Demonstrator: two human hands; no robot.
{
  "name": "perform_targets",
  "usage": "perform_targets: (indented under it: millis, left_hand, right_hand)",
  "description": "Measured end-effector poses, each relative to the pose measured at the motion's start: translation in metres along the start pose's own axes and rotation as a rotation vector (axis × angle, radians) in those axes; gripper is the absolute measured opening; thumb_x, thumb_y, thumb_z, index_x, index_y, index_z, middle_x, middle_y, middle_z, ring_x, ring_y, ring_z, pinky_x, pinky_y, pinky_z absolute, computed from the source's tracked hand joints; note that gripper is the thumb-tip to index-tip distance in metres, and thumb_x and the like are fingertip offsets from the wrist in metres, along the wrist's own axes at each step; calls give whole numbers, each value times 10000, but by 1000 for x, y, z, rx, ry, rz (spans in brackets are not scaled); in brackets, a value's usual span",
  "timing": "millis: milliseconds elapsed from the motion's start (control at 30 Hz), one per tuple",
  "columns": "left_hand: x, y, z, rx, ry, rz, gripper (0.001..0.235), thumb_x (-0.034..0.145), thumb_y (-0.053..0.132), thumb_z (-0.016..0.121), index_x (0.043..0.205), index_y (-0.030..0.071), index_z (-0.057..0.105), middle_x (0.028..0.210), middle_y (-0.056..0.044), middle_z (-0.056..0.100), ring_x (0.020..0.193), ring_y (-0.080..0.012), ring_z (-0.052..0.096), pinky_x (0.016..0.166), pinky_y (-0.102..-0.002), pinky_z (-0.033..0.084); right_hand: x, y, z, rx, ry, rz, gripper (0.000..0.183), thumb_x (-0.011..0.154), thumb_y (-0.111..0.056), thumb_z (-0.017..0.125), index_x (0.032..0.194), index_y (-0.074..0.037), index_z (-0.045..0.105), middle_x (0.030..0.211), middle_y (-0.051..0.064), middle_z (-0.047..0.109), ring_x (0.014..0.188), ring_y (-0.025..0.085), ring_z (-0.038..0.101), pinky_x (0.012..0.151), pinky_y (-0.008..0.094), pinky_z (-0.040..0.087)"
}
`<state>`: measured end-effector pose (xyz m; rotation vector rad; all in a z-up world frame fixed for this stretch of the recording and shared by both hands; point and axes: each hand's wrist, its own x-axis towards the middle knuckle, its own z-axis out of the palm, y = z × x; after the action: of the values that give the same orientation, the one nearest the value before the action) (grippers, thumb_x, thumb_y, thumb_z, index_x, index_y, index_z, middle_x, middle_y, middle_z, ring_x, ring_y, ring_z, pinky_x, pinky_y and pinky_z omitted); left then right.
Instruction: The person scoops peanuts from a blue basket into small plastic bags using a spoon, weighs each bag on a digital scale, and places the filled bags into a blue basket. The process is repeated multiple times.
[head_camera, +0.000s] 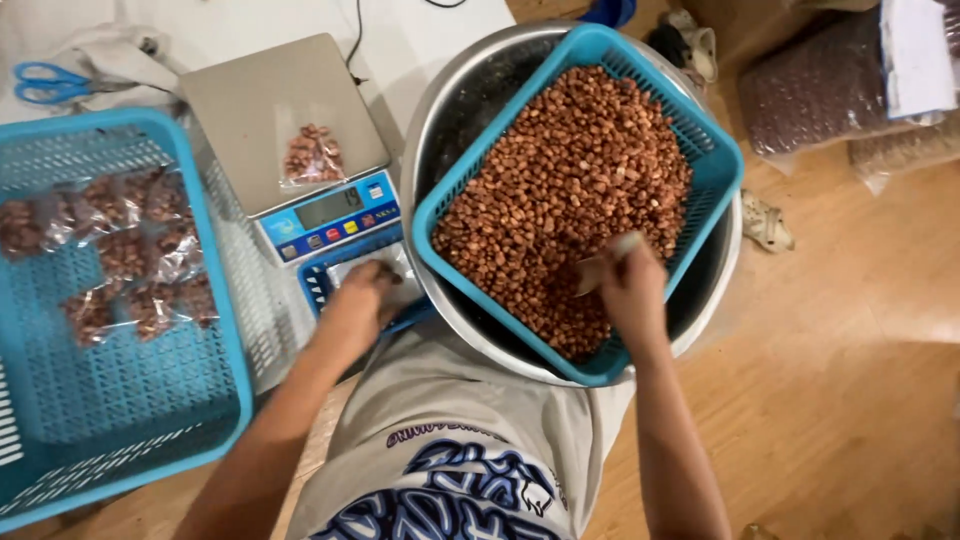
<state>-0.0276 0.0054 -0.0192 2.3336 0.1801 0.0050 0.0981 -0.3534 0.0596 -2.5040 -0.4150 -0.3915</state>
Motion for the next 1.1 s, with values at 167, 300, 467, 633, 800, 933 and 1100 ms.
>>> perform_targets:
  millis: [167,300,467,633,800,933,1100]
  left_hand:
    - [4,-10,26,23,-68,261,316,814,76,707,1108,177,765,1066,-53,712,1050,-301,649,951,-402,528]
    - [1,-7,33,-301,31,32,69,935,205,733,975,188,786,877,-39,783,896,-268,738,829,-381,566]
    - [26,-4,12,-1159,544,-270,132,954,155,788,1026,58,735,857,-93,753,848,-146,738,861,-234,567]
    - [39,106,-26,-1205,315,-40,263,837,4,811,1092,3,747,905,-189,768,824,-236,771,786,-338,624]
    - [61,136,10,-1217,-47,227,379,824,-24,822,1192,-1,734,1031,-192,774,910,-262,781,850,-404,646]
    - [65,152,26,-1214,-175,224,468,801,-6,865,1242,7,712,1102,-150,760,985,-227,741,866,-402,633]
    - [71,156,42,-1268,-217,150,440,851,20,844,1264,1,694,1064,-151,762,887,-250,764,700,-408,677]
  right_hand:
    - [11,6,13,191,-216,187,202,944,-137,721,1021,-12,584,897,263,653,890,508,663,741,604,510]
    - [21,-28,22,335,-253,248,168,921,-93,749,1044,-95,635,902,144,684,882,327,673,786,485,522]
    - [13,-18,21,996,-109,642,181,1006,-28,649,1109,-53,503,1061,151,639,858,220,688,627,379,668]
    - [20,-37,2,1097,37,560,169,995,0,649,1096,-36,518,1026,164,691,797,211,727,622,345,678]
    - [36,-71,-44,1052,191,303,182,1039,-15,618,1127,-57,464,1096,192,685,849,191,738,718,284,702]
    - [32,-80,-42,668,178,-206,193,981,55,678,954,-22,502,1007,240,661,830,359,739,706,401,643]
    - [23,-75,-30,427,270,-489,77,961,72,679,911,32,636,983,203,707,923,407,743,779,474,614]
